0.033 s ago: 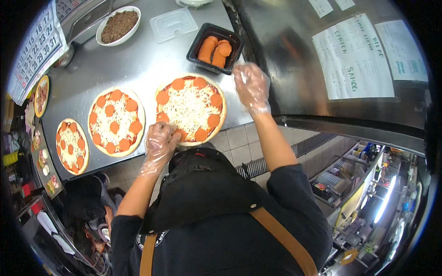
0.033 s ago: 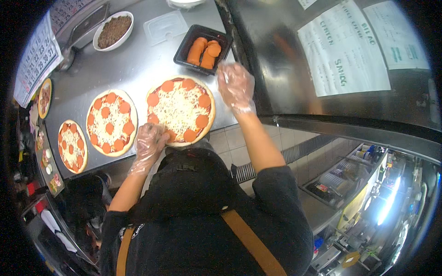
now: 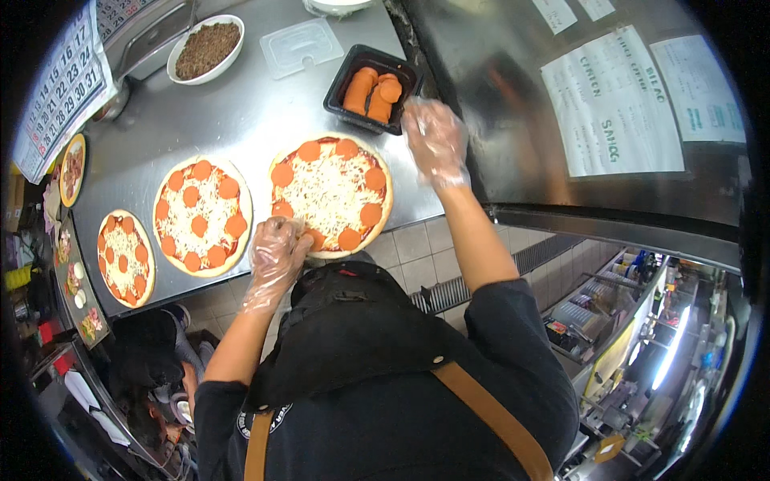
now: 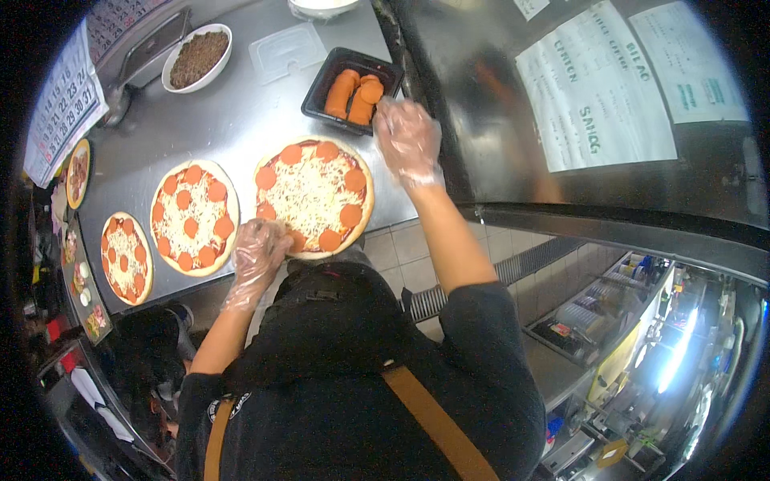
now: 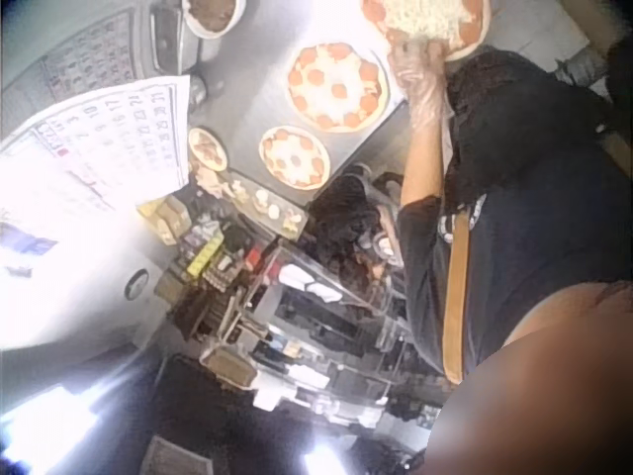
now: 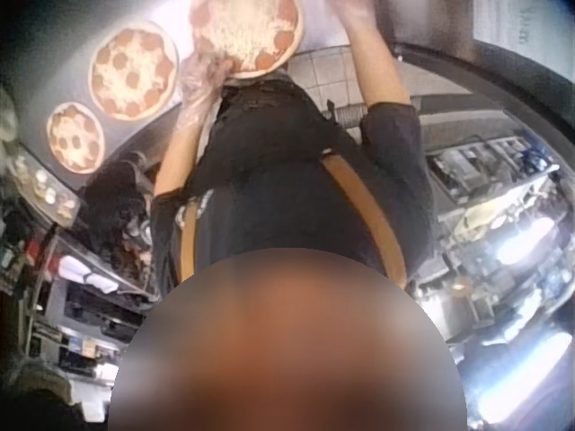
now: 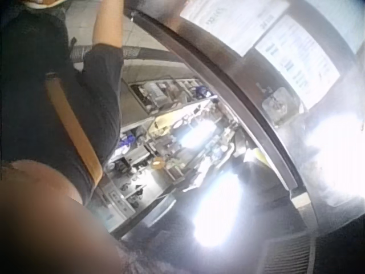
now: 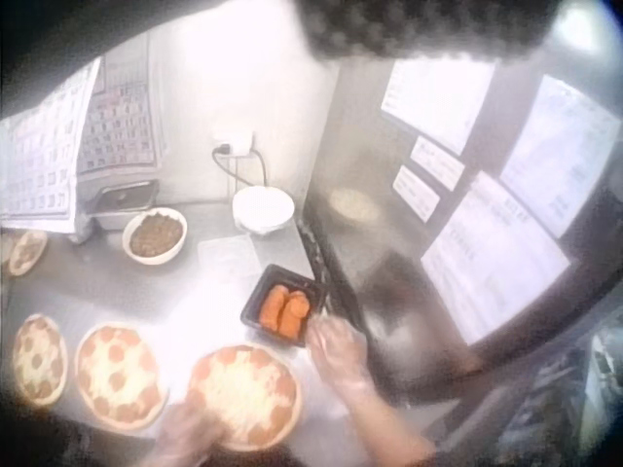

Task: The person places pepperoni slices and ham pieces onto three pizza bases already topped with cheese. The pizzas remain on the stainless steel prep table throughout the clip.

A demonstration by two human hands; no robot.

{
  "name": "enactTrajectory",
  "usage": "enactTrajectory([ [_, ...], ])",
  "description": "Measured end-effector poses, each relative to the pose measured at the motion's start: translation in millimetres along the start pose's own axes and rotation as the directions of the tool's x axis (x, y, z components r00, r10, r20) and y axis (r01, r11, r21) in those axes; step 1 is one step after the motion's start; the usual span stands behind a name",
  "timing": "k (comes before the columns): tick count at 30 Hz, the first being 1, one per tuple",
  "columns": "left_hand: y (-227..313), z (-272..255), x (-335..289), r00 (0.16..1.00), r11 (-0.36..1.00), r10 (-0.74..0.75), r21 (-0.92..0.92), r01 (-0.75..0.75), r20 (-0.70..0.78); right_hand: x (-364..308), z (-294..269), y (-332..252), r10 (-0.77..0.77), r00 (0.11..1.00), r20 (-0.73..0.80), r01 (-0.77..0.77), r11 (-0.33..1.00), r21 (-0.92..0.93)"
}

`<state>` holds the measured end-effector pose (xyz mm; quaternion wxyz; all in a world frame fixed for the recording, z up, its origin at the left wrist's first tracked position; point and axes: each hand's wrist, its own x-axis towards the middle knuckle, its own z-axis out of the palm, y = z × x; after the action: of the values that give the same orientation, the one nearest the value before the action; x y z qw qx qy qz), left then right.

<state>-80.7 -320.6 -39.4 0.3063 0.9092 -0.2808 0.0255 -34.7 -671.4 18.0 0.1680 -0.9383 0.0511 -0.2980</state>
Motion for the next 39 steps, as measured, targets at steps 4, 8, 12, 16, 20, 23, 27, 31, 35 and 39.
enactTrajectory([
  [4, 8, -20, -4, 0.993, 0.998, -0.068, -0.01, 0.067, -0.096, 76, 38, 19, -0.061, 0.875, 0.481, 0.315, 0.825, -0.469],
  [8, 13, -30, -4, 0.98, 0.984, -0.173, -0.063, 0.167, -0.095, 102, 90, 6, 0.098, 0.772, 0.628, 0.351, 0.758, -0.55],
  [12, 15, -34, -13, 0.972, 0.975, -0.211, -0.091, 0.202, -0.101, 108, 100, 7, 0.132, 0.654, 0.745, 0.406, 0.77, -0.492],
  [16, 11, -27, -10, 0.976, 0.974, -0.177, -0.169, 0.154, -0.13, 112, 91, 34, -0.147, 0.667, 0.73, 0.557, 0.749, -0.358],
  [20, 15, -26, 2, 0.976, 0.973, -0.162, -0.187, 0.133, -0.148, 111, 91, 41, -0.296, 0.604, 0.74, 0.694, 0.652, -0.306],
  [23, 16, -27, 12, 0.984, 0.975, -0.12, -0.204, 0.091, -0.134, 113, 90, 44, -0.345, 0.542, 0.766, 0.738, 0.632, -0.238],
  [27, 11, -23, 15, 0.985, 0.98, -0.093, -0.188, 0.064, -0.149, 123, 97, 56, -0.29, 0.521, 0.803, 0.683, 0.706, -0.188],
  [31, 13, -27, 12, 0.983, 0.976, -0.101, -0.209, 0.068, -0.152, 128, 95, 55, -0.216, 0.513, 0.831, 0.662, 0.716, -0.223],
  [35, 10, -30, 8, 0.979, 0.974, -0.138, -0.198, 0.108, -0.147, 137, 77, 45, -0.214, 0.599, 0.772, 0.521, 0.836, -0.173],
  [39, 4, -35, 10, 0.968, 0.955, -0.194, -0.258, 0.149, -0.16, 137, 47, 34, -0.014, 0.7, 0.714, 0.013, 1.0, 0.007],
])
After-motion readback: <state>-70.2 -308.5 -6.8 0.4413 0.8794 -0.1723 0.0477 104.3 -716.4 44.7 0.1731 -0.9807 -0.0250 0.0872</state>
